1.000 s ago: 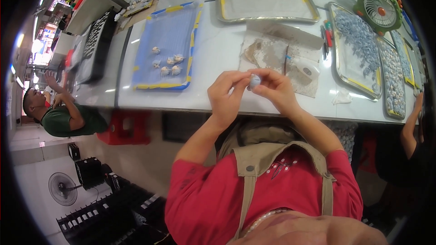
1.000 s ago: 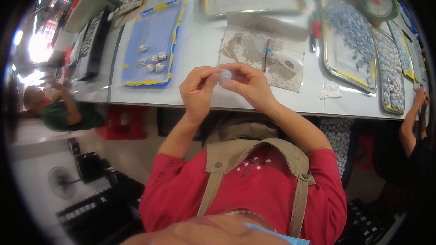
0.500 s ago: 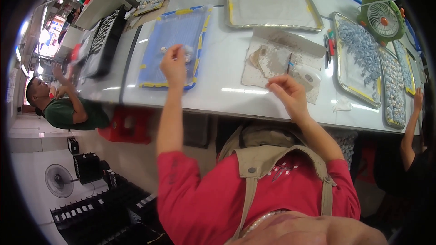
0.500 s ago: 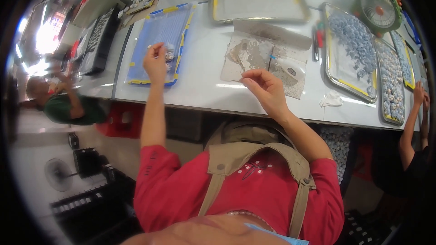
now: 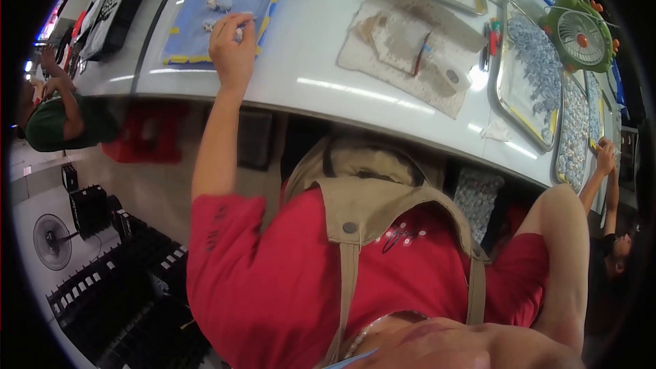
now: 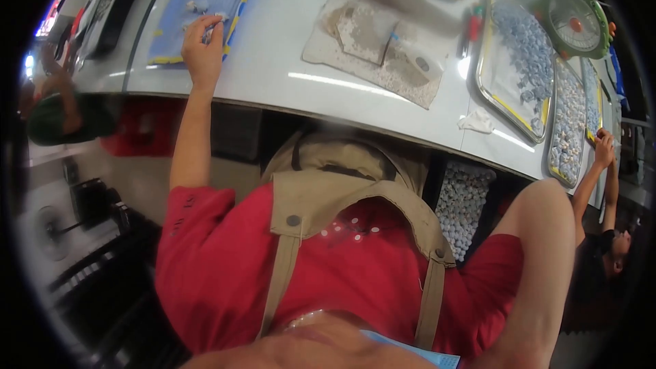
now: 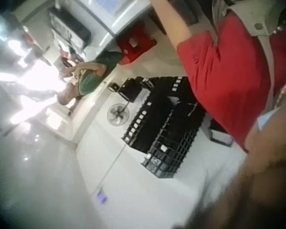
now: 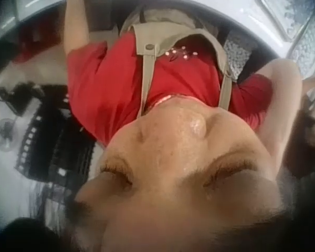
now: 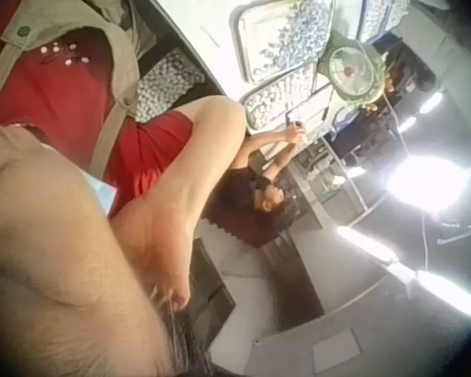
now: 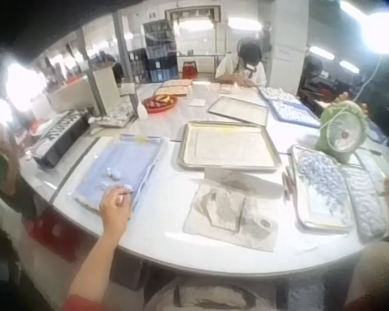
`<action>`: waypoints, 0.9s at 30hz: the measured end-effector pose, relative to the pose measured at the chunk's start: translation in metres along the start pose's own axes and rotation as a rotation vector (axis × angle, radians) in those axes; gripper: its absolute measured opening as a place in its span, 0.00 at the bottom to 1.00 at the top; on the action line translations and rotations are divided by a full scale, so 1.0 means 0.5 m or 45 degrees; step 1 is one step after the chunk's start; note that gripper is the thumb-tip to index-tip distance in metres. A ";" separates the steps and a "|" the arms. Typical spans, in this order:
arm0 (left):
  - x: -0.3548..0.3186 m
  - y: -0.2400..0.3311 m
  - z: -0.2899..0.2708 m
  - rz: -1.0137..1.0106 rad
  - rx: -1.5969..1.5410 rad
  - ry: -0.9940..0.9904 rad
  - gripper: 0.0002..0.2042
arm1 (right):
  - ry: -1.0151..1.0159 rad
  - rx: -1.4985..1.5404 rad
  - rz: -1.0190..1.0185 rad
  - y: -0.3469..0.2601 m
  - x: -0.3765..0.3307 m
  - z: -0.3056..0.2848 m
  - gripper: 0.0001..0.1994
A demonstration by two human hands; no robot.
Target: The person applies glue from a glue bottle to small plastic components and then assembles them by hand.
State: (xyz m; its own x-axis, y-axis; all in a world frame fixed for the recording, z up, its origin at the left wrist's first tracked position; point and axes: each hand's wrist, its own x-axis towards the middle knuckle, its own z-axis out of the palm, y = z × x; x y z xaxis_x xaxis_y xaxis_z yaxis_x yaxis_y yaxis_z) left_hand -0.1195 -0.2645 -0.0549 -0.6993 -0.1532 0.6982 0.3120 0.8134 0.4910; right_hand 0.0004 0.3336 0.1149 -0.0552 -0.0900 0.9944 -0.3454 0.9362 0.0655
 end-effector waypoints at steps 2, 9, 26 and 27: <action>-0.013 0.005 0.005 0.018 -0.011 -0.030 0.06 | -0.552 -0.493 -0.030 0.204 -0.084 -0.006 0.14; 0.032 -0.051 0.006 0.148 0.255 -0.218 0.10 | -1.524 -1.638 -0.588 0.687 -0.303 -0.137 0.14; 0.130 -0.221 0.042 -0.165 0.648 -0.452 0.13 | -1.479 -1.701 0.067 1.038 -0.425 -0.376 0.14; 0.125 -0.218 0.045 -0.193 0.665 -0.449 0.13 | -1.445 -1.650 0.084 1.027 -0.423 -0.376 0.17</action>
State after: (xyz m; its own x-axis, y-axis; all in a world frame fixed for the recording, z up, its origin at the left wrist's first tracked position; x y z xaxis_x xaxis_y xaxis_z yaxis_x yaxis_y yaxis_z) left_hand -0.2116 -0.3502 -0.0762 -0.9080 -0.1666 0.3845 -0.0985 0.9767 0.1908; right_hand 0.0110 0.8972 -0.0460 -0.8161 0.3145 0.4849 0.5740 0.5395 0.6160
